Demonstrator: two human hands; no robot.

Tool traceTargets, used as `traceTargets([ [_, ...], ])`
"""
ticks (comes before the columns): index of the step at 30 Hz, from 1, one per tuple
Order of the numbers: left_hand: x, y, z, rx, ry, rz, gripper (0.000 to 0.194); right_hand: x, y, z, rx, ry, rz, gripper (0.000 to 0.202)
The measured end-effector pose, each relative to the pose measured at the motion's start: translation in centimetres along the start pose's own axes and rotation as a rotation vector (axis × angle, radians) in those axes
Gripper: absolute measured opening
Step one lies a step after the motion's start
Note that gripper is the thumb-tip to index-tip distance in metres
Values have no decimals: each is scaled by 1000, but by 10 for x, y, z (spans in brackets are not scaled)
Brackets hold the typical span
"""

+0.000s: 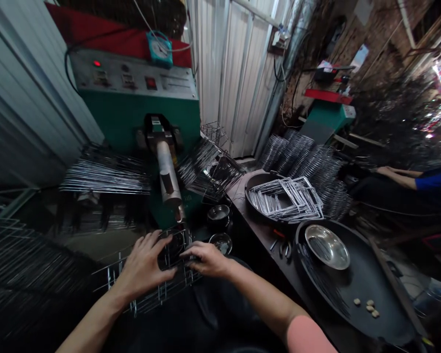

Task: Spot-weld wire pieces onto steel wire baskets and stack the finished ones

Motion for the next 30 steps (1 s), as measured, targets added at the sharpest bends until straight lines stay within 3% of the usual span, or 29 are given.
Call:
traceTargets([
  [9,10,-2,-3,-48,-43,-29,67,5,-4,2,-19,-42,-115,20],
  [18,18,1,19,-1,34,-13,71,-2,13,22,-60,-61,-96,14],
  [30,13,9,27,11,59,-9,70,-1,18,23,-98,-66,-76,13],
])
Point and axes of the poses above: each hand's wrist, its own z-axis towards the middle knuckle, its own y-axis out of the back of the hand, x = y × z, the point moved 10 cm from there along z, towards the middle knuckle, and after that the axes turned 5 degrees about z, right-handed, at the moved point
